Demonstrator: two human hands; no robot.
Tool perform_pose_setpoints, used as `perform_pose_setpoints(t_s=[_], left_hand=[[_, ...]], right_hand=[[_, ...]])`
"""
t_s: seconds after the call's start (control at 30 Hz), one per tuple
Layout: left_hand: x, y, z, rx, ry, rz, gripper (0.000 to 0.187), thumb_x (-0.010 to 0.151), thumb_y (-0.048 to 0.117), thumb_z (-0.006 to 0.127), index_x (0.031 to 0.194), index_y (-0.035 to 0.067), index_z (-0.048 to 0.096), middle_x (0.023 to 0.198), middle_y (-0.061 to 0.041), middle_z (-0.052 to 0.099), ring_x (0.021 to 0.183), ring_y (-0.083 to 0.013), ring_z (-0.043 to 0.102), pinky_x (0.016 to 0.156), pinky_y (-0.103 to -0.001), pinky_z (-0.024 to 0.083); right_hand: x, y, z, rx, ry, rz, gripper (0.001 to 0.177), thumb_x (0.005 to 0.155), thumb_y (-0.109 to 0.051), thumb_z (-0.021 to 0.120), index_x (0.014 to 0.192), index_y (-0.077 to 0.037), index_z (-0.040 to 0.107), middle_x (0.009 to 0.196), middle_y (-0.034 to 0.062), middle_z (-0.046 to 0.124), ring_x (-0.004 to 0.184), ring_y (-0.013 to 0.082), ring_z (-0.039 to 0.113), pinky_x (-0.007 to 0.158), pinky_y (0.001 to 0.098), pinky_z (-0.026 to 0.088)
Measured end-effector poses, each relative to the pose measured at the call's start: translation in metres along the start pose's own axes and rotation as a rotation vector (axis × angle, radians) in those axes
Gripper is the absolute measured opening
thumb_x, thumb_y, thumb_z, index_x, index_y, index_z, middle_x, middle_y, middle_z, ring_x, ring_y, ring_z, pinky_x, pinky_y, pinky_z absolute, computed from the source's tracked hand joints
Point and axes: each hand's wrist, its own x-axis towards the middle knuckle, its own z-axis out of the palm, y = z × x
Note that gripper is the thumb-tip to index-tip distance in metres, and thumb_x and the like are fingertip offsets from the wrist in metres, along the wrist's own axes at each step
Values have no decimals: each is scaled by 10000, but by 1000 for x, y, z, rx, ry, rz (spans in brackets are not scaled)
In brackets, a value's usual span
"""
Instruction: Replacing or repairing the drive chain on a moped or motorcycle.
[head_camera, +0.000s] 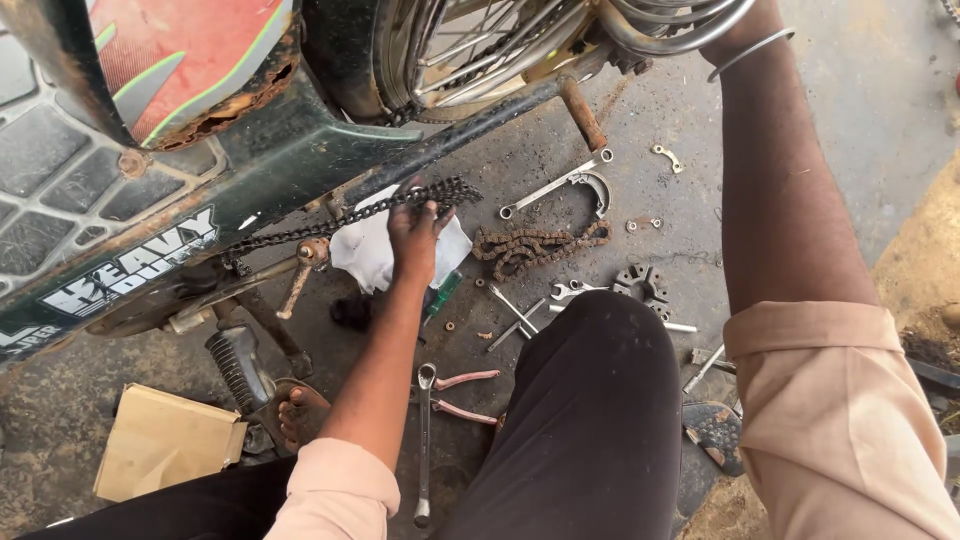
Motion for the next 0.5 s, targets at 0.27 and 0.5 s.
perform_pose_setpoints(t_s=[0.27,0.5], left_hand=[[-7,-38,2,-95,-143,-97,337,1034,-35,592,1361,17,529,1202,-109,629,1070,-214,666,964,-425,657],[-18,-16,21,-247,32,-150,392,953,-18,643,1327,17,530,1176,-171,630,1024,-273,716,928,-406,648]], right_hand=[[-32,9,-33,-73,-1,43,170,1088,-119,676,973,-12,741,785,124,708,665,252,684,579,356,542],[-47,25,-47,-122,19,72,167,1091,-119,674,981,-12,740,795,126,711,675,256,686,583,357,543]])
